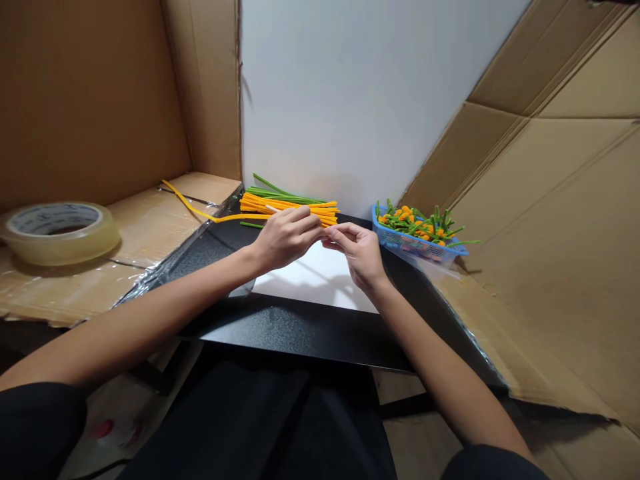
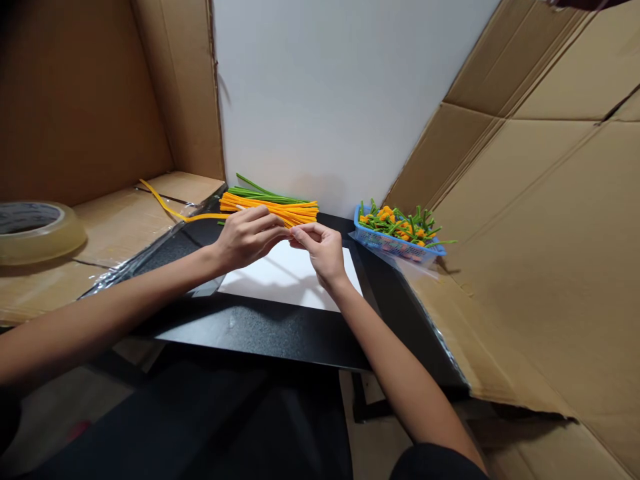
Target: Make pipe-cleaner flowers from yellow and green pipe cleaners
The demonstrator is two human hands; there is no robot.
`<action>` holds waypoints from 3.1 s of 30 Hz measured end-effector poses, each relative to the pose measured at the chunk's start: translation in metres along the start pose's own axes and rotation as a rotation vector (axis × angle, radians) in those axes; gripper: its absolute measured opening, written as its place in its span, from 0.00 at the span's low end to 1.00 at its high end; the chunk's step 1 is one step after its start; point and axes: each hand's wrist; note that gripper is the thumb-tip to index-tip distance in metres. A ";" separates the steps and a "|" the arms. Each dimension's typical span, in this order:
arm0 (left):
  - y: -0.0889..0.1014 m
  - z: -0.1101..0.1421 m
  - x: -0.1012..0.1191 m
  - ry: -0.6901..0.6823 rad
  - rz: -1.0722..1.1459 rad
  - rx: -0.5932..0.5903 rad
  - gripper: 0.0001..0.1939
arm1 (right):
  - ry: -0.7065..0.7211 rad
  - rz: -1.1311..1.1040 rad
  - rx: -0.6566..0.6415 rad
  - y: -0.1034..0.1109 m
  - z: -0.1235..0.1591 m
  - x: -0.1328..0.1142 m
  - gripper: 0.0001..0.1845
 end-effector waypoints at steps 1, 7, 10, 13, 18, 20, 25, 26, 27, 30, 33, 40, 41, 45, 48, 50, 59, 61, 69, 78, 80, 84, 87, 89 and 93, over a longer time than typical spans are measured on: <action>0.000 0.001 -0.001 -0.002 0.003 -0.006 0.12 | 0.019 0.025 0.011 0.000 -0.001 0.001 0.20; -0.001 0.004 -0.005 0.004 0.065 -0.066 0.15 | 0.162 0.252 0.026 0.004 -0.003 0.002 0.21; 0.001 0.002 -0.008 -0.011 0.098 -0.118 0.14 | 0.238 0.332 0.023 0.007 -0.002 0.000 0.19; 0.002 0.000 -0.009 -0.010 0.127 -0.182 0.13 | 0.305 0.417 0.022 0.009 -0.001 -0.002 0.15; 0.000 -0.002 -0.007 0.075 0.164 -0.230 0.14 | 0.365 0.514 0.052 0.008 0.000 -0.002 0.11; -0.003 -0.001 -0.005 0.126 0.174 -0.235 0.14 | 0.369 0.505 0.042 0.008 0.000 -0.001 0.10; -0.006 0.001 -0.003 0.117 0.164 -0.235 0.12 | 0.272 0.474 0.062 0.006 -0.002 0.004 0.11; -0.005 0.001 -0.003 0.108 0.156 -0.243 0.12 | 0.225 0.470 0.061 0.006 -0.002 0.005 0.12; -0.004 0.001 -0.003 0.099 0.150 -0.252 0.12 | 0.172 0.460 0.055 0.006 -0.003 0.005 0.13; -0.002 0.001 -0.002 0.075 0.119 -0.261 0.11 | 0.009 0.361 0.026 0.007 -0.003 0.003 0.18; 0.000 0.000 -0.001 0.055 0.087 -0.251 0.10 | -0.112 0.240 -0.009 0.008 -0.003 0.000 0.22; 0.001 0.001 -0.004 0.012 0.112 -0.301 0.09 | 0.024 0.310 -0.023 0.011 -0.006 0.003 0.23; 0.002 0.001 -0.005 0.008 0.118 -0.320 0.09 | 0.090 0.376 -0.007 0.012 -0.005 0.004 0.22; 0.003 0.000 -0.009 -0.015 0.145 -0.371 0.08 | 0.317 0.642 0.042 0.013 -0.002 0.004 0.17; 0.004 0.001 -0.011 -0.033 0.143 -0.350 0.08 | 0.418 0.790 0.054 0.015 0.000 0.002 0.14; 0.003 0.001 -0.012 -0.050 0.129 -0.328 0.09 | 0.453 0.831 0.058 0.015 0.000 0.001 0.13; 0.004 0.000 -0.012 -0.090 0.030 -0.296 0.13 | 0.315 0.603 0.035 0.005 0.002 0.008 0.13; 0.004 0.001 -0.012 -0.090 0.020 -0.288 0.13 | 0.318 0.609 0.033 0.004 0.001 0.011 0.13; 0.000 0.003 -0.012 0.011 0.128 -0.254 0.18 | 0.515 0.896 0.077 0.010 -0.002 0.018 0.10; -0.004 -0.001 -0.020 0.489 0.579 -0.199 0.10 | 0.768 1.108 0.000 0.020 -0.003 0.004 0.16; -0.003 -0.003 -0.020 0.588 0.718 -0.188 0.11 | 0.779 1.089 -0.016 0.021 -0.003 0.003 0.16; 0.001 -0.007 -0.019 0.702 0.987 -0.169 0.14 | 0.759 1.010 -0.059 0.022 -0.002 0.000 0.15; 0.004 -0.009 -0.017 0.777 1.107 -0.172 0.14 | 0.719 0.963 -0.094 0.024 -0.001 -0.003 0.12; 0.004 -0.010 -0.016 0.839 1.185 -0.165 0.14 | 0.704 0.958 -0.111 0.025 -0.002 -0.004 0.11; 0.001 -0.011 -0.016 0.939 1.370 -0.159 0.16 | 0.739 0.965 -0.157 0.026 -0.001 -0.007 0.11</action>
Point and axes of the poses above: each hand's wrist, its own z-axis away from the middle knuckle, its own y-axis out of the back of the hand, x = y × z, and after that the axes turned 14 degrees about -y, right-handed
